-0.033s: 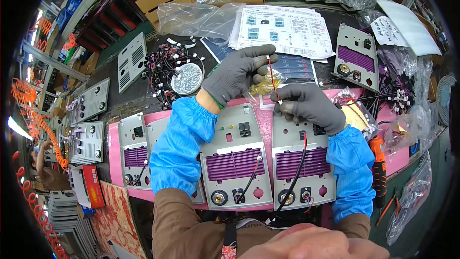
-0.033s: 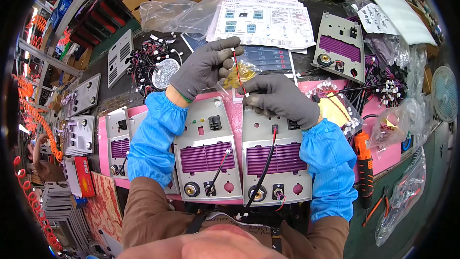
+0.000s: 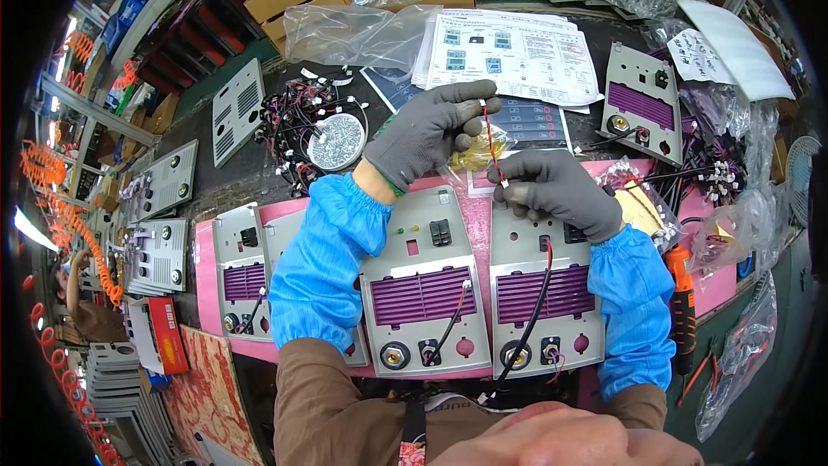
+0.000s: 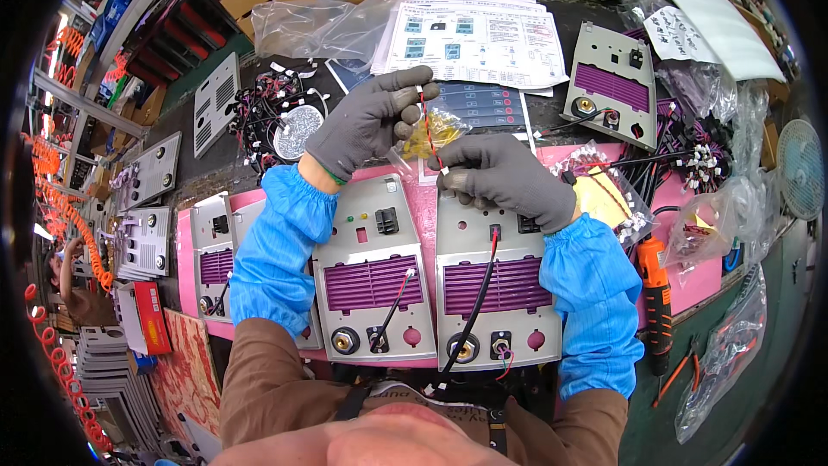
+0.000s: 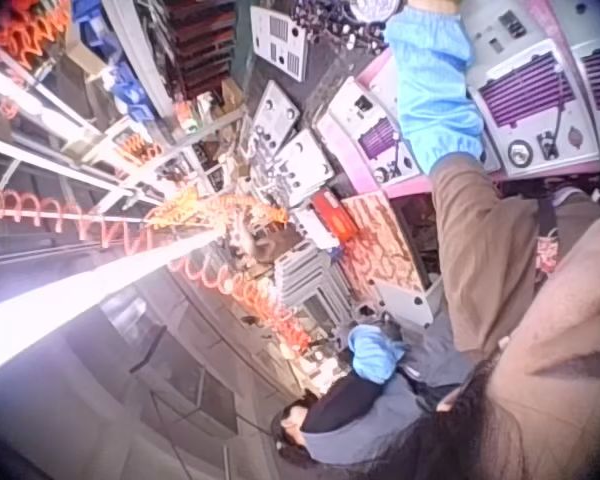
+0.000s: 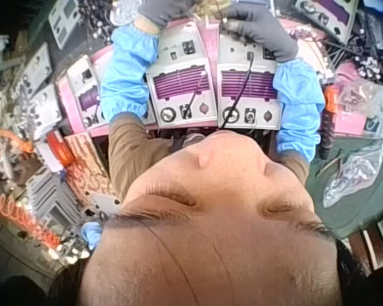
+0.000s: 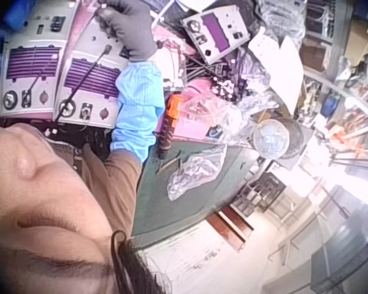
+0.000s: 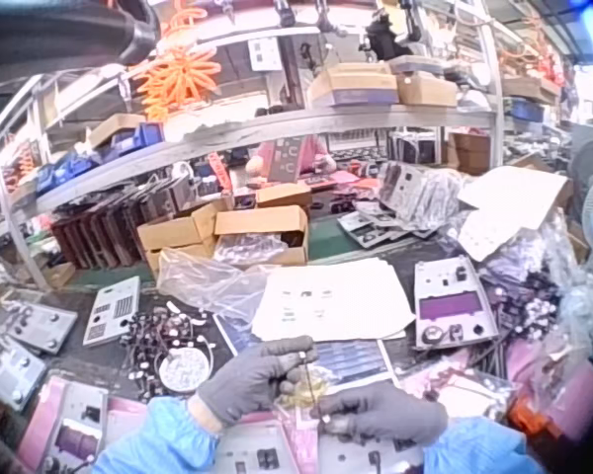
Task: The person assembles electronic devices on a pink workbench, using a soldering iron to connect wires to metal chassis units. They handle multiple chassis, wires, and small components, performing soldering and inspection steps.
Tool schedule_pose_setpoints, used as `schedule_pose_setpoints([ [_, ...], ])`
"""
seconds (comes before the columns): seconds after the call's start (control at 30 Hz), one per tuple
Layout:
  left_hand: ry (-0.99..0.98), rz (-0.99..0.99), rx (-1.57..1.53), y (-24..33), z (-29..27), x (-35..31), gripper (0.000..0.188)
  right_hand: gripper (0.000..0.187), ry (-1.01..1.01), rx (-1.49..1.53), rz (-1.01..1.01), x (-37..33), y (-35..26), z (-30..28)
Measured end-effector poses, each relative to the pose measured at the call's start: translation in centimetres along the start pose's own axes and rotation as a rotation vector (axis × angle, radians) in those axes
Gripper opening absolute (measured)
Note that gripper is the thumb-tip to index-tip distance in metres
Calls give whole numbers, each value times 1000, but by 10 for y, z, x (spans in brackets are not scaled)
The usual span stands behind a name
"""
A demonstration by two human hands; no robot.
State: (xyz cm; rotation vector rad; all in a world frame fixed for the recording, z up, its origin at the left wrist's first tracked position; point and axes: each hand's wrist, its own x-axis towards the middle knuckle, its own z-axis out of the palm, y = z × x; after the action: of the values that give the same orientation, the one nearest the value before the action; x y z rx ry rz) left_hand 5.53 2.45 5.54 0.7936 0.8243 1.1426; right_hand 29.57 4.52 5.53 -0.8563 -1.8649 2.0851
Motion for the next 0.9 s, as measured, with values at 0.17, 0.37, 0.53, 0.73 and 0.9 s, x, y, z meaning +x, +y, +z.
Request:
schedule_pose_setpoints([
  [0.17, 15, 12, 12, -1, 1, 0, 44, 32, 26, 52, -28, 0, 3, 1],
  [0.37, 100, 98, -22, 3, 5, 3, 41, 36, 199, 64, -106, 3, 2, -6],
  [0.53, 243, 166, 188, 1, 5, 2, 34, 35, 379, 143, -201, 6, 6, -7],
  [0.73, 263, 124, 566, 3, 23, -4, 34, 33, 570, 226, -348, 8, 9, -11],
  [0.9, -31, 4, 651, 1, 20, -7, 34, 33, 621, 207, -424, 6, 8, -11],
])
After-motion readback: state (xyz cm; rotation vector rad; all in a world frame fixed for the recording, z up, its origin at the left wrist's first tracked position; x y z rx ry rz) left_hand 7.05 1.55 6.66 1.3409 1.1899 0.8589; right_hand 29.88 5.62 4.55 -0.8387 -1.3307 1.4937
